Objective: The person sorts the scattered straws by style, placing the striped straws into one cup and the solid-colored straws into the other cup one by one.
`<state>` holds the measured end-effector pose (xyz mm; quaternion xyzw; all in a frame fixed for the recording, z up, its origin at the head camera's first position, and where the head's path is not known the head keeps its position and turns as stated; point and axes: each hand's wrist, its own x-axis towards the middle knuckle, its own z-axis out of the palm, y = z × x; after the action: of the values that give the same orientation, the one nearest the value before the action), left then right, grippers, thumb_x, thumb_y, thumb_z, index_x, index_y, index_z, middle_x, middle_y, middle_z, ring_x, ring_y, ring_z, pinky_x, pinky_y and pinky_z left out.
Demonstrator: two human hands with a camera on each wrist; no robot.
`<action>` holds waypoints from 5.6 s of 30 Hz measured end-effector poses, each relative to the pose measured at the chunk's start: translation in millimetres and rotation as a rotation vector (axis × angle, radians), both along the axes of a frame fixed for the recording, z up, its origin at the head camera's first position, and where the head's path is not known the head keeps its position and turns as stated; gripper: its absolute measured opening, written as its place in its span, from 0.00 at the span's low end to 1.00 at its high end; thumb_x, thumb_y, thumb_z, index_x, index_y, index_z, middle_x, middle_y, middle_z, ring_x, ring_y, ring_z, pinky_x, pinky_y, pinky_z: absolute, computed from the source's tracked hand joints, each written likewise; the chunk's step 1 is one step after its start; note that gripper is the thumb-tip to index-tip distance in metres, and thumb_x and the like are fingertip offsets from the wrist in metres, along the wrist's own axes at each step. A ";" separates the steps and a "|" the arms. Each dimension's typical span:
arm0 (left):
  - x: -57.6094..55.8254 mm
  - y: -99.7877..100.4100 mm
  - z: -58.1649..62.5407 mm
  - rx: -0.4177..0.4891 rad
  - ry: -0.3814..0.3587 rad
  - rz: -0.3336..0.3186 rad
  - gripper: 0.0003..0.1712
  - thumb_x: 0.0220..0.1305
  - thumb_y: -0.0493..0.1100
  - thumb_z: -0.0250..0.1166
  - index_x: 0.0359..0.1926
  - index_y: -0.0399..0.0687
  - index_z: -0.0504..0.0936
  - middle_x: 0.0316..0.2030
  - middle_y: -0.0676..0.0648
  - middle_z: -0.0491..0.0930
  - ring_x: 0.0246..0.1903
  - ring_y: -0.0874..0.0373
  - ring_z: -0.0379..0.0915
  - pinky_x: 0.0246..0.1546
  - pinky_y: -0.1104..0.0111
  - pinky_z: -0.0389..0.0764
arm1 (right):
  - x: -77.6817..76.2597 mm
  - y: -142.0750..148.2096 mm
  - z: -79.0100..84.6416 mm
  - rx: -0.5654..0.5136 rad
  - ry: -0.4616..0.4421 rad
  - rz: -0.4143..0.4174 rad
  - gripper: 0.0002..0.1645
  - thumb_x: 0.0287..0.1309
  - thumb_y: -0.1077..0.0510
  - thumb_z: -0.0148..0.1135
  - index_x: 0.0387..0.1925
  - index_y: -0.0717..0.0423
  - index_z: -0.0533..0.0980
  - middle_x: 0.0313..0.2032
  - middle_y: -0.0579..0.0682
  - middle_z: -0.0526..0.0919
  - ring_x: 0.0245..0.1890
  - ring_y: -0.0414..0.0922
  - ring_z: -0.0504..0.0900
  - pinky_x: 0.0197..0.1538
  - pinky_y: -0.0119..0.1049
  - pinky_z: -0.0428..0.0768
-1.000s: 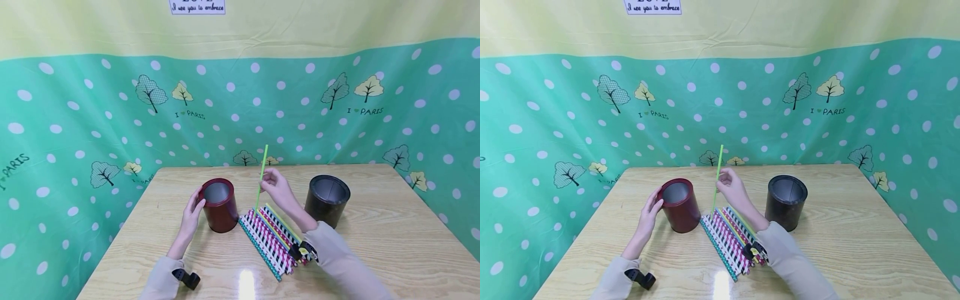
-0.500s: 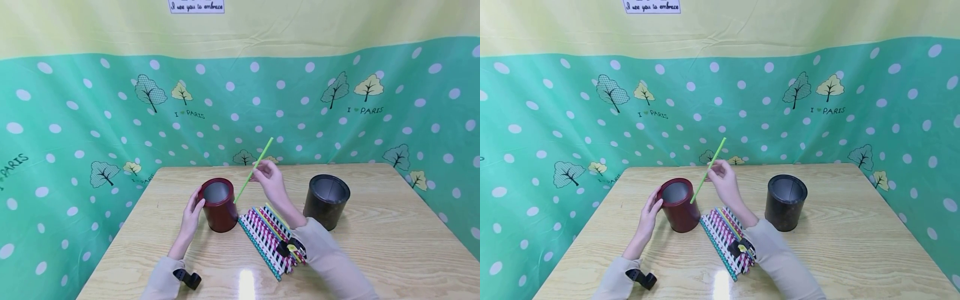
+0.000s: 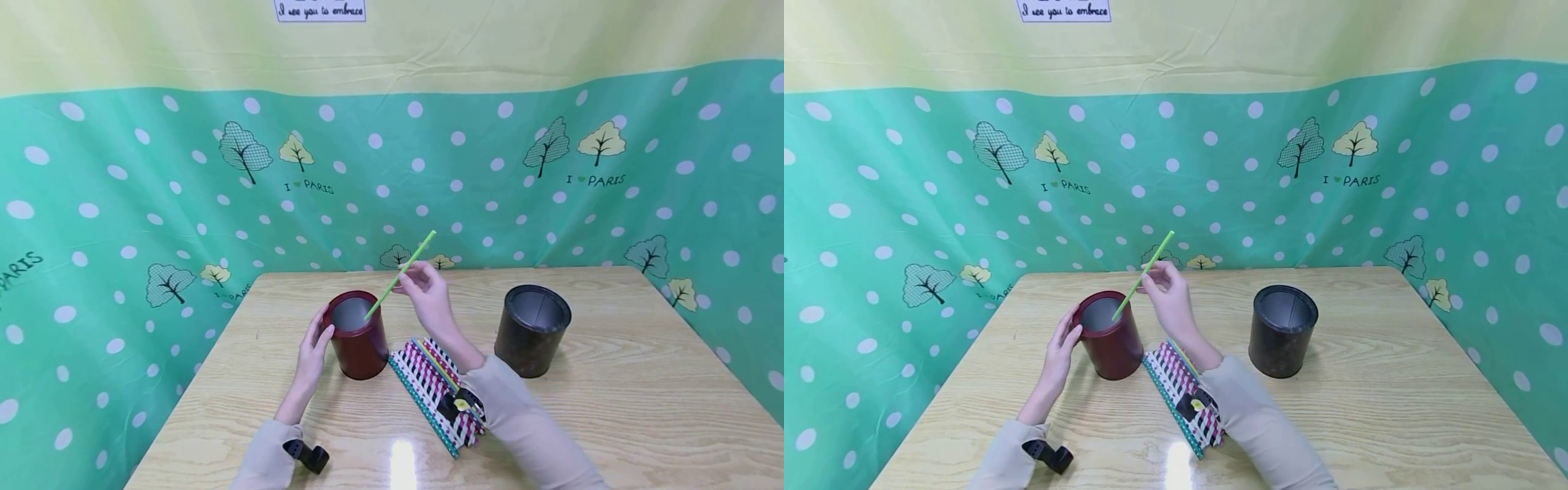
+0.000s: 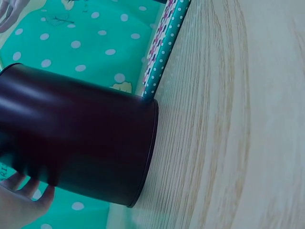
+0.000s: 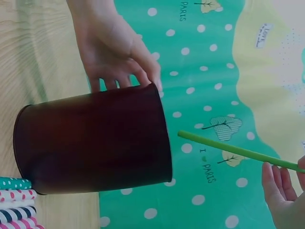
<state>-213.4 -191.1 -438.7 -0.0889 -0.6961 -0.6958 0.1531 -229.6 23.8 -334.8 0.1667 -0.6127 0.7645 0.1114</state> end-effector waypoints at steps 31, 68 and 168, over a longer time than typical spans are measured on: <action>8.7 4.2 14.3 0.003 -0.042 -0.012 0.25 0.65 0.32 0.45 0.63 0.35 0.56 0.62 0.38 0.57 0.59 0.56 0.55 0.52 0.83 0.61 | -5.2 33.3 -46.2 0.503 -0.102 0.014 0.17 0.54 0.59 0.57 0.46 0.61 0.74 0.40 0.53 0.80 0.41 0.47 0.77 0.47 0.38 0.74; -0.5 -1.3 -0.7 0.003 0.001 -0.028 0.25 0.66 0.37 0.47 0.63 0.38 0.57 0.62 0.39 0.57 0.56 0.66 0.57 0.52 0.82 0.61 | -9.1 86.5 -101.9 0.902 -0.111 0.158 0.14 0.54 0.66 0.55 0.44 0.66 0.74 0.36 0.58 0.79 0.35 0.47 0.76 0.39 0.37 0.76; 0.4 0.3 -1.1 -0.005 0.015 -0.009 0.25 0.66 0.36 0.46 0.63 0.38 0.57 0.62 0.40 0.57 0.55 0.67 0.57 0.52 0.82 0.61 | -14.2 106.9 -120.4 1.142 -0.101 0.181 0.12 0.42 0.69 0.61 0.34 0.59 0.77 0.19 0.44 0.72 0.19 0.38 0.67 0.22 0.28 0.67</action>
<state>-213.1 -190.8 -439.8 -0.0977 -0.6962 -0.6941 0.1549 -243.9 130.7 -455.2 0.2154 -0.9158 0.3263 -0.0914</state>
